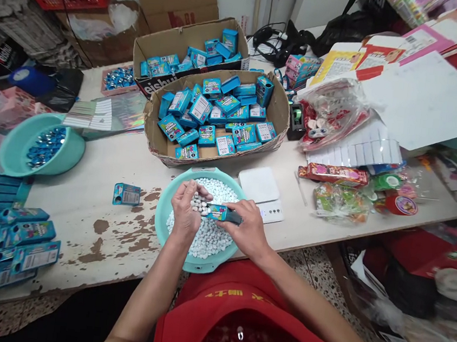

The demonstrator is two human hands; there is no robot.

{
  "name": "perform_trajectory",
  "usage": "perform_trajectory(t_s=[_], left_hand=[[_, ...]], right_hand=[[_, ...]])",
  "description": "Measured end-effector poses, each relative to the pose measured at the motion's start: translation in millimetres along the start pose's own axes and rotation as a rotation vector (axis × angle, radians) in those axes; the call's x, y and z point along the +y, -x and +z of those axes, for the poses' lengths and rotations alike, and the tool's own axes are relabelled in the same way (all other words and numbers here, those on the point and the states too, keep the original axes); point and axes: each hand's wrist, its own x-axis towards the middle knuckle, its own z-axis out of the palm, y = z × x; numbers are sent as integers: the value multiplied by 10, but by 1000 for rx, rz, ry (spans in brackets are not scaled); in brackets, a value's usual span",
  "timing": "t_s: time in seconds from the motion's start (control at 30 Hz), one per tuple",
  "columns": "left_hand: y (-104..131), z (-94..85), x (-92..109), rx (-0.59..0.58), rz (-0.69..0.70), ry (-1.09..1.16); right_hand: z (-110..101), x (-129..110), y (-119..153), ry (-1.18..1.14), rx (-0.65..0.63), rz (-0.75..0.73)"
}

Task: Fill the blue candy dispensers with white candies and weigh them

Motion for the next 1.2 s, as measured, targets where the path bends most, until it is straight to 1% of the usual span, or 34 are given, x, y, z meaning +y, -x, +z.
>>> perform_trajectory(t_s=[0.23,0.37,0.57,0.7,0.83,0.87,0.93,1.0,1.03,1.07,1.13,1.2], left_hand=[[35,21,-47,32,44,-40],[54,43,-52,42,38,-60],[76,15,-37,-19,44,-41],[87,20,-62,-57,76,-6],[102,73,-56,-121,100,-63],[90,61,-42,-116,102,-69],[23,-30,-26,-49,141,-82],[-108,-204,-70,31,175,-195],[-190,-307,-126,35,171,-329],[-277,-407,-207,10,157,-507],[-433,-559,-425,-102,152,-912],[-527,-607,-669,-187,216,-1223]], right_hand=[[16,42,9,-21,-1,24],[29,40,2,-32,-11,38],[40,84,6,-108,12,64],[74,101,16,-180,33,45],[152,96,19,-182,-20,46],[153,101,22,-191,-29,54],[109,125,42,-230,-15,72],[6,159,83,-274,26,80],[-56,175,109,-286,47,80],[-117,190,137,-290,61,78],[-219,207,188,-285,70,75],[-281,208,224,-289,58,85]])
